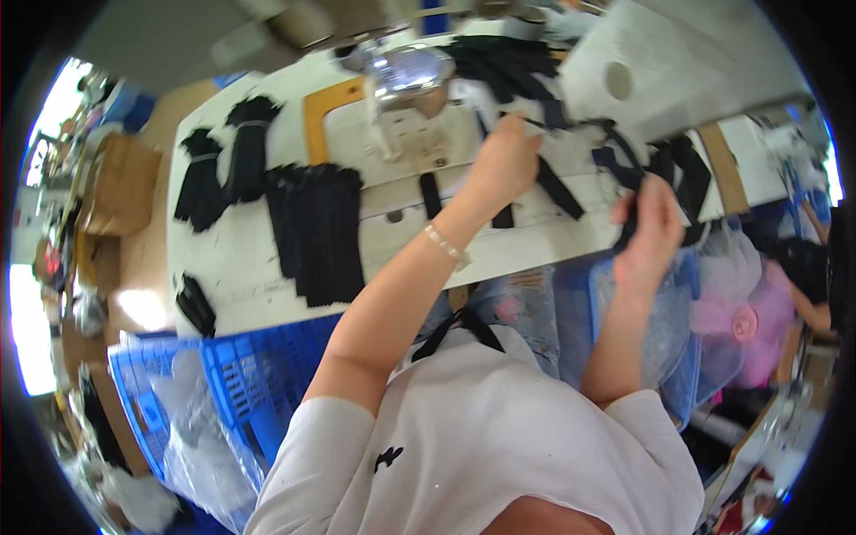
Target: Operator is using a heavy-duty industrial sewing machine to stitch black zipper components in a shoe factory.
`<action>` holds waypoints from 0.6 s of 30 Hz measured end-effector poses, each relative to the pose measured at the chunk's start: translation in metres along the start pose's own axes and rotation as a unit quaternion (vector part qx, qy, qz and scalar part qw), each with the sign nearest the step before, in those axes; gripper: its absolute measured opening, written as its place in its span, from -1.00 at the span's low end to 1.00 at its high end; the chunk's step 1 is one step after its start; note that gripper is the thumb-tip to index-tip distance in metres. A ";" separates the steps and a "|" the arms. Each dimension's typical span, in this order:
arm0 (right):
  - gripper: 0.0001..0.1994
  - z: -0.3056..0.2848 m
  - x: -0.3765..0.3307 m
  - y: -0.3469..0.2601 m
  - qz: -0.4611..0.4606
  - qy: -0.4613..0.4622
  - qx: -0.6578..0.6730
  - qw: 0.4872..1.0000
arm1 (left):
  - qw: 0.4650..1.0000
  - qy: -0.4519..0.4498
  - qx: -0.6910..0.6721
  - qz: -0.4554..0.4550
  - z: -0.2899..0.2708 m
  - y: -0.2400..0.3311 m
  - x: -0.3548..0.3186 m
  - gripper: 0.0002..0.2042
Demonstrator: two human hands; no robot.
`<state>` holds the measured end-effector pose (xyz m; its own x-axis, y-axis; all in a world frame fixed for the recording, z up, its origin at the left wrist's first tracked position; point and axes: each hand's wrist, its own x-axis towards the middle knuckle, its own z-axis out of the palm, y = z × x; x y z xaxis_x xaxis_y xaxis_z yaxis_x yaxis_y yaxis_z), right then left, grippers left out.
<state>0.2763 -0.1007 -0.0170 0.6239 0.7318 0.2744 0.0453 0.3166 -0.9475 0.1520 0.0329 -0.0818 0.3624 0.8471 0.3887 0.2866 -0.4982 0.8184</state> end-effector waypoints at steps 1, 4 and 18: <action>-0.80 -0.004 0.000 -0.005 -0.023 0.019 -0.001 1.000 | 1.000 0.007 -0.026 -0.001 -0.001 0.001 0.001 -0.70; -0.80 -0.011 0.010 0.002 0.020 -0.029 0.000 0.999 | 0.994 0.010 0.003 0.111 -0.009 0.024 -0.004 -0.58; -0.78 -0.003 0.016 -0.042 -0.060 0.012 0.137 0.989 | 0.961 -0.016 -0.223 -0.163 -0.007 0.029 0.000 -0.77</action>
<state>0.2870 -0.1039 0.0264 0.6460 0.6651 0.3746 -0.0915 0.5547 -0.8270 0.1537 0.0194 -0.0552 0.3474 0.9348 0.0741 -0.0160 -0.0731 0.9972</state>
